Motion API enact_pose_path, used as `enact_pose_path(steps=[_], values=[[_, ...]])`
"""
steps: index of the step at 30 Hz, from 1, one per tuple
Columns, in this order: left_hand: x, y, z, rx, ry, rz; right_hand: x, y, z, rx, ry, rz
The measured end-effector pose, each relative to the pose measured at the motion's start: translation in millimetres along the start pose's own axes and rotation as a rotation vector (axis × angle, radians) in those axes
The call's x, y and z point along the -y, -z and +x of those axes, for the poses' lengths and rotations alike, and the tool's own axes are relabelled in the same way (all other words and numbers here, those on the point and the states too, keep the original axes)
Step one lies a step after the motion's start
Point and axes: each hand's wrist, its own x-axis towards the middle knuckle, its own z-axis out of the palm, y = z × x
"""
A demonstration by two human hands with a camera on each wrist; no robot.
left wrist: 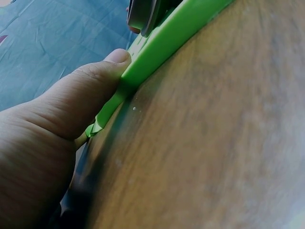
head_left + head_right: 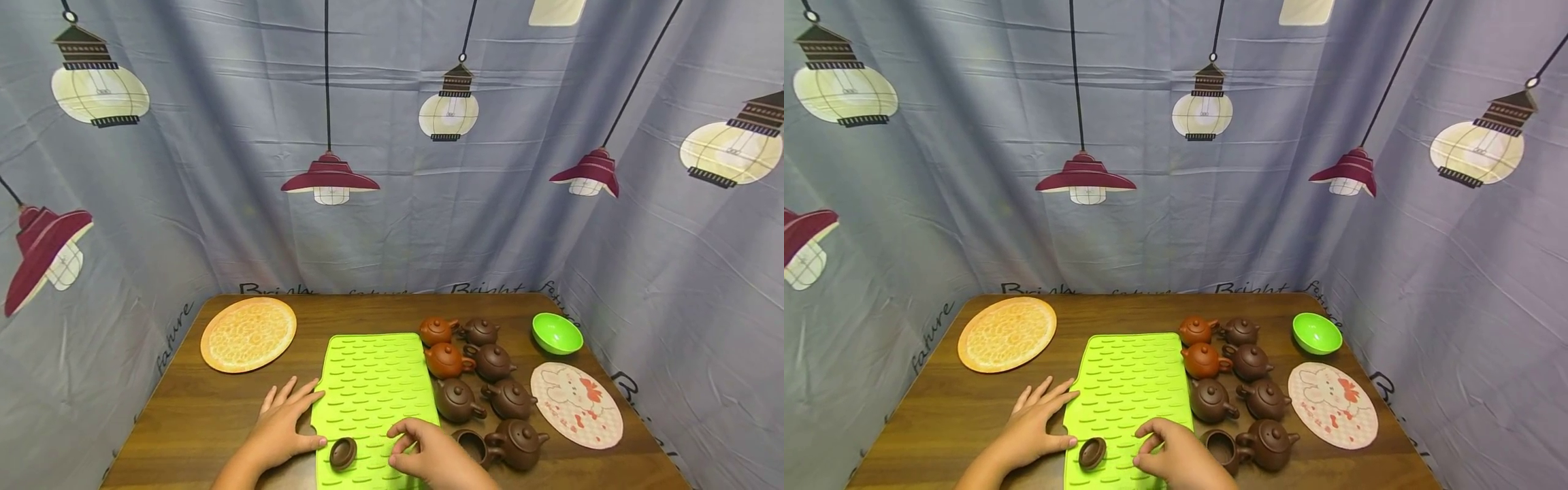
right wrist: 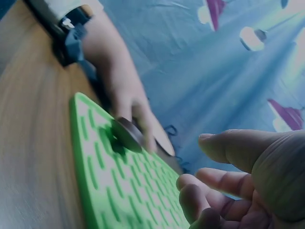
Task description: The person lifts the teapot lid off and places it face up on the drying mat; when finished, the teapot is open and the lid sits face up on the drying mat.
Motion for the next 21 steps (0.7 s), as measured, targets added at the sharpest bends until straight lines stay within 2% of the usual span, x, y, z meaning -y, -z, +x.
enact_pose_path(steps=[5,10,21], values=[[0.1,0.4,-0.2,-0.003,-0.001,0.005,2,17,-14.6,-0.073,0.026,-0.037],[0.5,1.0,1.0,0.008,0.012,0.011,2,29,-27.1,-0.145,0.032,-0.022],[-0.9,0.1,-0.4,0.005,0.007,-0.002,-11,54,-52.3,-0.333,-0.020,-0.080]])
